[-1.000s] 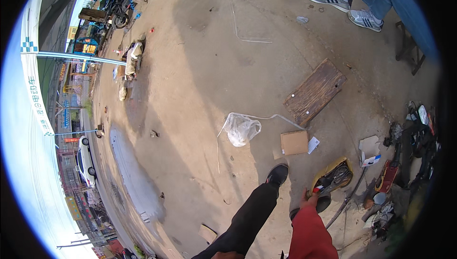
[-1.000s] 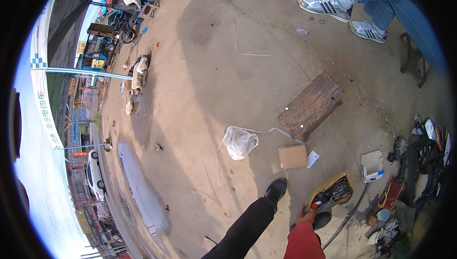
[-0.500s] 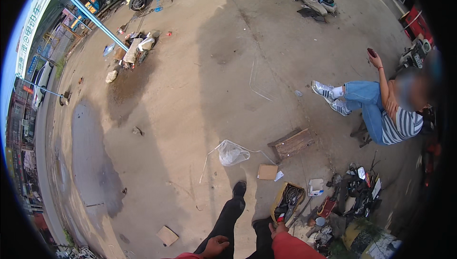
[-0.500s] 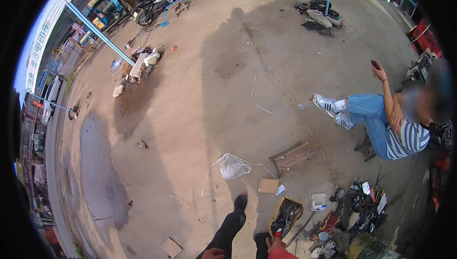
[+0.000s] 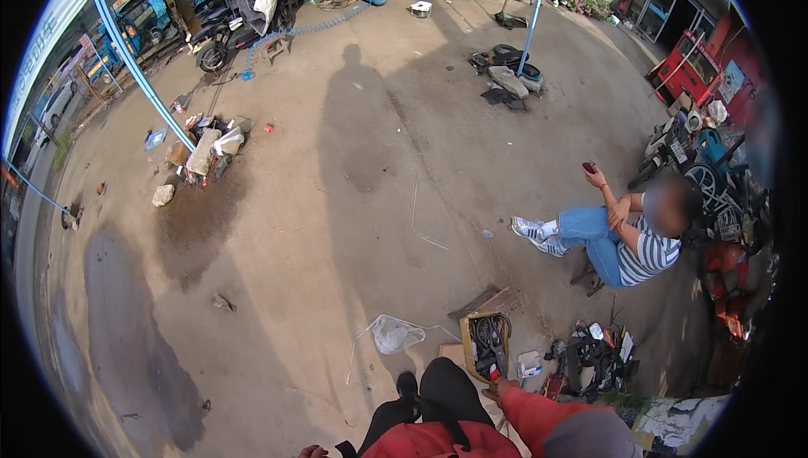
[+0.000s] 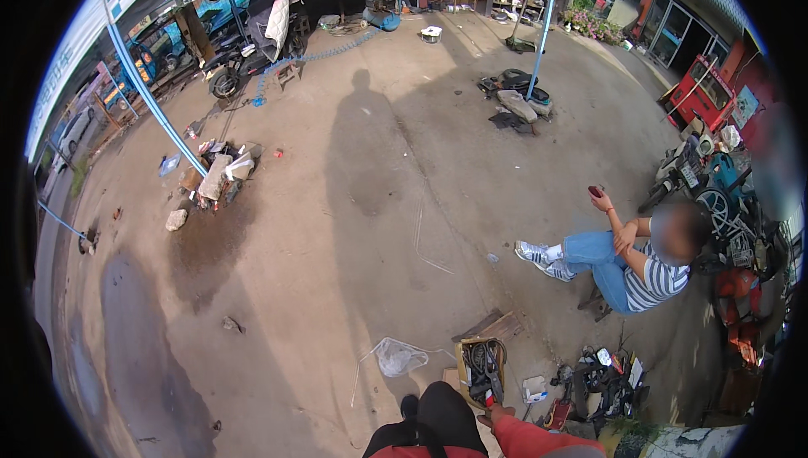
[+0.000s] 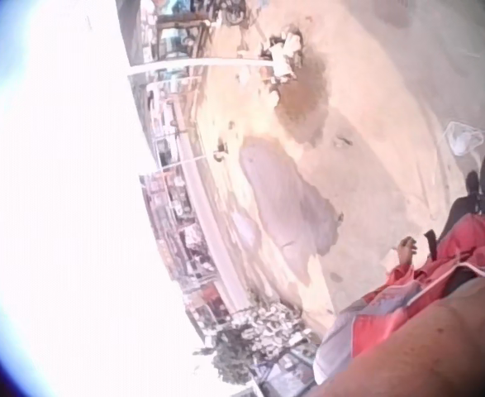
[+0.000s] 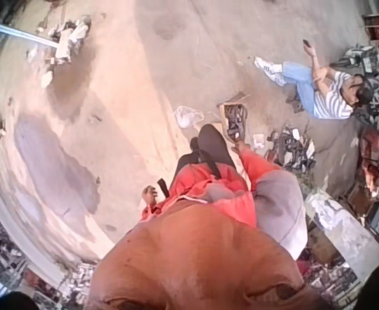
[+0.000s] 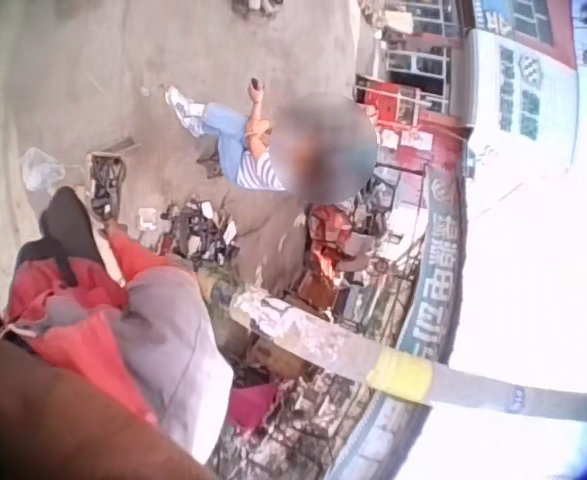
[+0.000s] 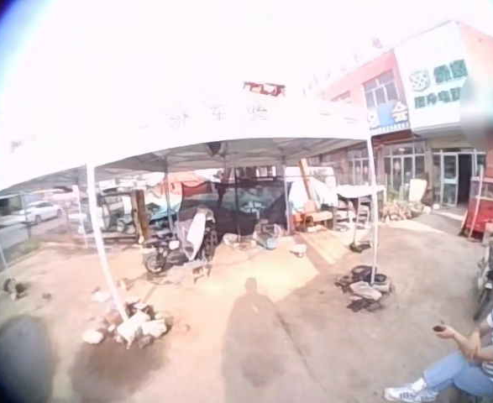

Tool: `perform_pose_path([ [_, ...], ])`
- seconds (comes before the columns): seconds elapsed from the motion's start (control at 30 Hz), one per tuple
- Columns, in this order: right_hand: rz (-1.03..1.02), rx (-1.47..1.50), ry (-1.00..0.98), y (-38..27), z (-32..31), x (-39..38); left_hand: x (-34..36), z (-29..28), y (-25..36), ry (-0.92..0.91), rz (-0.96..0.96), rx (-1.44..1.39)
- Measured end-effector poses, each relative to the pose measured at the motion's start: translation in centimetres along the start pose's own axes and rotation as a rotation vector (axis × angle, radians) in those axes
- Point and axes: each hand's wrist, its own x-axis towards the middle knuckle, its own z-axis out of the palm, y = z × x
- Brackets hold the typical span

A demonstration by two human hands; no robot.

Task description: The person pours liquid from a plastic bottle onto the rear wheel area of a scooter, then uses a screwdriver to manipulate a small metal part. They retrieve a tool kit, select a screwdriver, and continue working on the wheel area while seated on the ground.

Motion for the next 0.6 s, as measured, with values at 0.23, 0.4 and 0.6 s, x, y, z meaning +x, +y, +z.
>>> perform_pose_path([
  [0.23,-0.065,-0.085,-0.162,-6.9,9.9,0.9,4.4,-1.0,5.6,0.076,-0.182,0.011],
  [0.4,-0.027,-0.106,-0.065,-14.4,22.4,-2.4,8.1,0.6,11.1,0.081,-0.303,-0.129],
  [0.6,-0.069,-0.255,-0.22,-19.7,33.0,2.9,16.5,8.1,27.7,0.11,-0.318,-0.111],
])
